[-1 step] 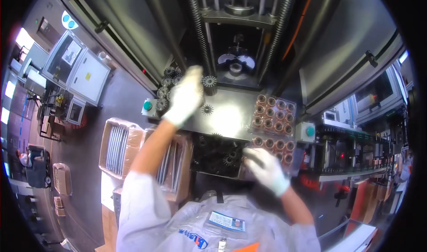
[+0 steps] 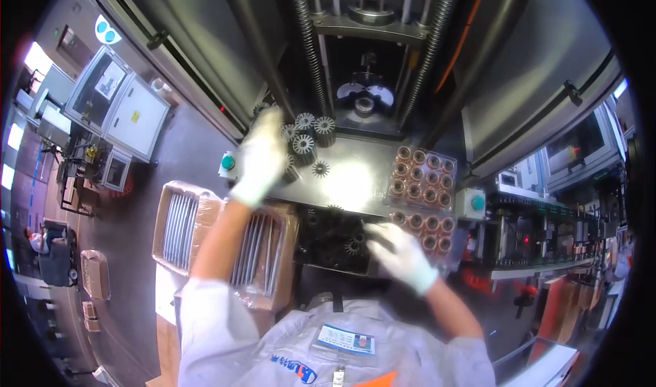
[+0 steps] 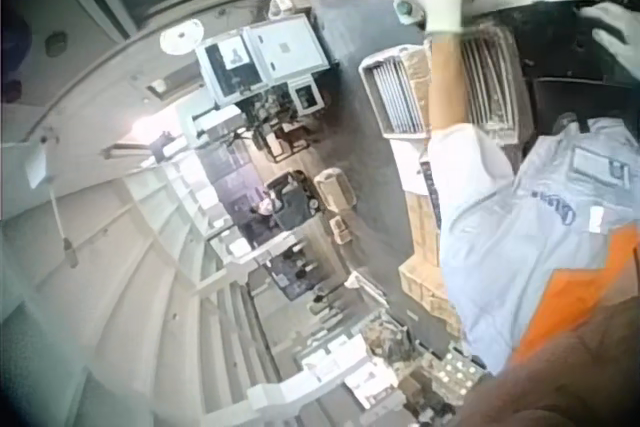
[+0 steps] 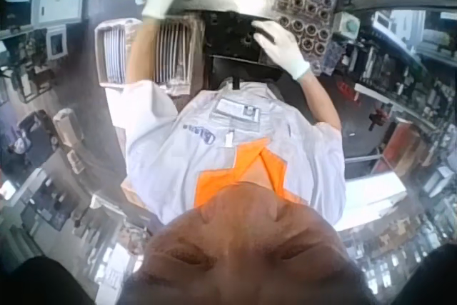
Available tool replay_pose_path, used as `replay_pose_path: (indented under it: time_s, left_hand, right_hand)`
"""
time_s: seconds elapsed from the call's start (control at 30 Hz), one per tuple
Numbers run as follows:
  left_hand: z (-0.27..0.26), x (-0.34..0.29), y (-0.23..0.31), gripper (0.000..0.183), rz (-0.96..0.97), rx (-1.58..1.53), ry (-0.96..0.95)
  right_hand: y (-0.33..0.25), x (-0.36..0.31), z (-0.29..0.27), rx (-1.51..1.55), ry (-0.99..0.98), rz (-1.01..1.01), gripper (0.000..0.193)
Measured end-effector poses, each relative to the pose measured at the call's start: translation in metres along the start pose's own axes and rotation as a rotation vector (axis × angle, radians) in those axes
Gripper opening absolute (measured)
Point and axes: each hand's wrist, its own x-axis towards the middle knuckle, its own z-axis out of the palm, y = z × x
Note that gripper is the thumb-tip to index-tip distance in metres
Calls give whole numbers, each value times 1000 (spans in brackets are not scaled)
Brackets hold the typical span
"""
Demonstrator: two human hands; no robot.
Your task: The person unboxes motor components from cardboard boxes, loads shafts, rotor cores, commutators, and plastic fans into a press machine, operates the machine to assemble the rotors, and places the assembled rotors onto a conveyor.
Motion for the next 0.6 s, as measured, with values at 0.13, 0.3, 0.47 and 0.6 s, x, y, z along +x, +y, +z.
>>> replay_pose_path:
  time_s: [0.13, 0.3, 0.47, 0.6]
  left_hand:
    - [-42, -94, -159, 57, -90, 277, 144]
    - [-31, -115, -178, 63, 37, 377, -206]
    - [-28, -87, -99, 44, 132, 114, -10]
    - [-4, -78, -82, 39, 264, 78, -128]
  right_hand:
    - [16, 83, 74, -127, -95, -70, 41]
    - [49, 179, 132, -399, 38, -225, 29]
    - [68, 182, 126, -260, 11, -205, 22]
    - [13, 150, 88, 960, 51, 182, 34]
